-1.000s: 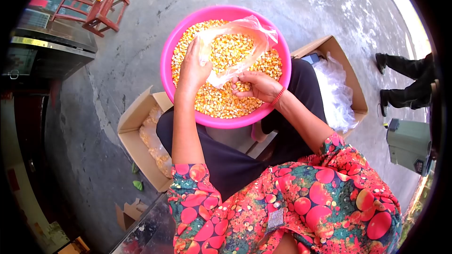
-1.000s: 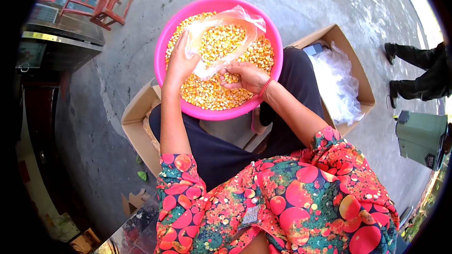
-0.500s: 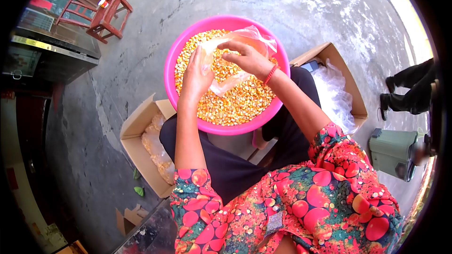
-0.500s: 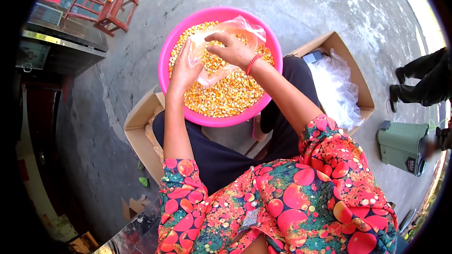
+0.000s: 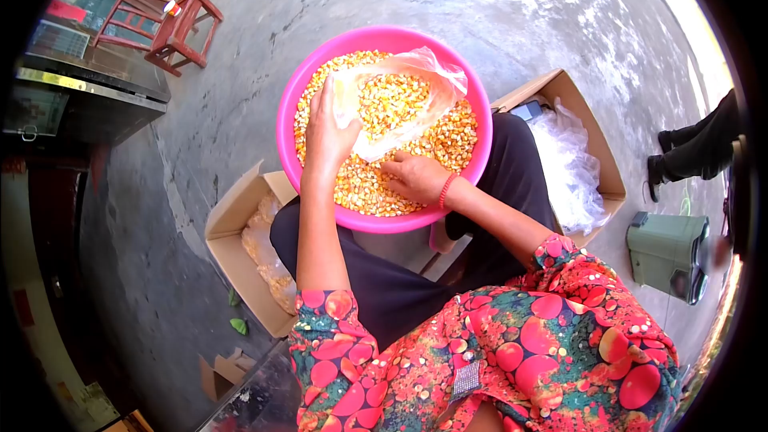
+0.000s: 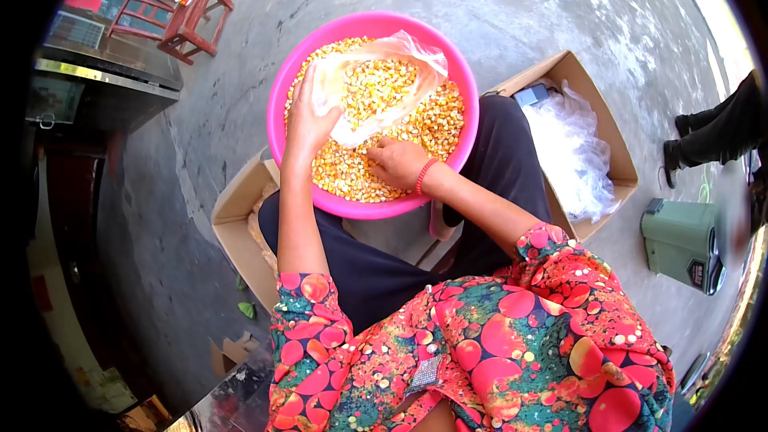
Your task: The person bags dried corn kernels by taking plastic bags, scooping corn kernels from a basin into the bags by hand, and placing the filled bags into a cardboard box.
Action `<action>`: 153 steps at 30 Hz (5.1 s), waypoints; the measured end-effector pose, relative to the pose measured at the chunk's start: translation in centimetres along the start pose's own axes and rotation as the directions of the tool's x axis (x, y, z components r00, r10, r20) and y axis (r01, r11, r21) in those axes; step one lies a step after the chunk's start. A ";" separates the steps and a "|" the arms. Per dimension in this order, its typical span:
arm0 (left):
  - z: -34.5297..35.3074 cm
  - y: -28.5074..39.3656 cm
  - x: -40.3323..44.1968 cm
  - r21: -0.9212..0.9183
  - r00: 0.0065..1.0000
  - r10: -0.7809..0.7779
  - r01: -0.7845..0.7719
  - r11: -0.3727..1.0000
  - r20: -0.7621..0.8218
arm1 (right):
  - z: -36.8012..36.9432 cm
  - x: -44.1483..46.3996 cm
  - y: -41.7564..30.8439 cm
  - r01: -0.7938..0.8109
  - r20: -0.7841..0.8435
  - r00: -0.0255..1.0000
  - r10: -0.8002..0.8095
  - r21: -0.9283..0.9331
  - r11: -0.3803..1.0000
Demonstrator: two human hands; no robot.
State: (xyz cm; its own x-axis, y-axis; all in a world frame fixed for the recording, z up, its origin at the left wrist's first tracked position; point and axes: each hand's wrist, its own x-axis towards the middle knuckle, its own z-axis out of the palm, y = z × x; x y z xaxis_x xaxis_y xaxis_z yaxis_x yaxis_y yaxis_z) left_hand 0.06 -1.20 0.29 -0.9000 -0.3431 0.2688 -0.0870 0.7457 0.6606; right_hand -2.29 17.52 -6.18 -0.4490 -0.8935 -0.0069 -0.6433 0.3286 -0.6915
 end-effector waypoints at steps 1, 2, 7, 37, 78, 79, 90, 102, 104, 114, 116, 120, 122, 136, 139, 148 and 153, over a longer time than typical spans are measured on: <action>0.0 0.0 0.0 0.029 1.000 -0.004 0.004 1.000 -0.026 | -0.1 0.0 -0.8 -0.029 0.069 0.997 0.030 -0.017 0.999; -0.1 0.1 0.1 0.029 1.000 -0.001 0.002 1.000 -0.024 | -0.4 -0.2 -1.5 0.034 0.086 0.996 -0.031 -0.035 0.999; -1.2 1.6 0.5 -0.209 0.961 -0.109 0.056 0.976 -0.253 | 0.6 0.3 -1.6 0.065 0.160 0.985 -0.060 -0.027 0.998; 0.6 -0.4 -0.7 -0.089 0.958 -0.272 0.280 0.956 0.095 | -9.6 5.2 -2.1 -0.079 -0.027 0.984 0.174 0.817 0.571; 0.3 0.9 1.2 -0.730 0.954 -0.301 0.207 0.652 0.002 | -15.9 -1.0 -1.1 0.055 -0.391 0.917 0.076 0.313 0.948; 0.4 1.2 1.2 -0.763 0.934 -0.353 0.269 0.587 0.057 | -15.2 -1.6 -1.6 0.075 -0.207 0.978 0.006 0.382 0.921; 0.3 1.6 0.8 -0.887 0.940 -0.330 0.225 0.404 0.089 | -3.8 0.4 2.6 -0.241 -0.145 0.969 0.201 -0.357 0.902; -0.7 2.3 0.8 -0.878 0.936 -0.312 0.284 0.386 0.165 | -3.5 0.3 0.0 -0.539 0.426 0.842 0.332 0.706 0.460; -0.6 2.3 0.9 -0.856 0.943 -0.307 0.263 0.445 0.131 | -4.2 -0.2 -0.7 -0.542 0.445 0.833 0.329 0.777 0.320; 0.3 1.2 1.0 -0.849 0.900 -0.429 0.287 0.444 0.079 | -9.5 2.5 -4.6 -0.147 0.141 0.961 0.239 0.989 0.009; 0.2 1.2 1.0 -0.845 0.900 -0.429 0.285 0.453 0.074 | -10.1 4.4 -4.0 0.006 -0.016 0.969 0.246 0.999 0.043; -0.3 1.6 0.9 -0.834 0.892 -0.435 0.329 0.443 0.121 | -11.6 6.6 -3.3 0.062 -0.298 0.927 0.226 0.718 0.693; -0.3 1.5 0.9 -0.836 0.895 -0.432 0.319 0.446 0.111 | -11.4 6.5 -2.9 0.063 -0.312 0.932 0.184 0.640 0.766; -0.6 0.8 0.7 -0.865 0.903 -0.417 0.291 0.409 0.106 | 0.8 0.8 -2.5 0.034 0.154 0.988 -0.012 -0.145 0.989; -0.1 1.3 1.2 -0.908 0.903 -0.428 0.206 0.366 0.032 | 1.1 0.5 -2.1 0.055 0.206 0.978 -0.028 -0.124 0.991; -0.2 0.7 1.2 -0.673 0.924 -0.306 0.076 0.735 -0.230 | -3.3 -0.1 -1.1 -0.511 0.443 0.850 0.286 0.823 0.246; -1.2 1.2 1.0 -0.399 0.931 -0.087 -0.067 0.914 -0.355 | -4.1 -1.1 -1.0 -0.479 0.463 0.857 0.225 0.878 0.020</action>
State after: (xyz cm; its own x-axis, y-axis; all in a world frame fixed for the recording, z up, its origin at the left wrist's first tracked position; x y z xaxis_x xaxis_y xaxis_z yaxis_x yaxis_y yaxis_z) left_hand -0.48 -1.34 2.20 -0.6789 -0.5867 0.4415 0.1511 0.4767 0.8660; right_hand -3.66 19.43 -2.51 -0.2429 -0.8336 -0.4961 0.7466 0.1658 -0.6443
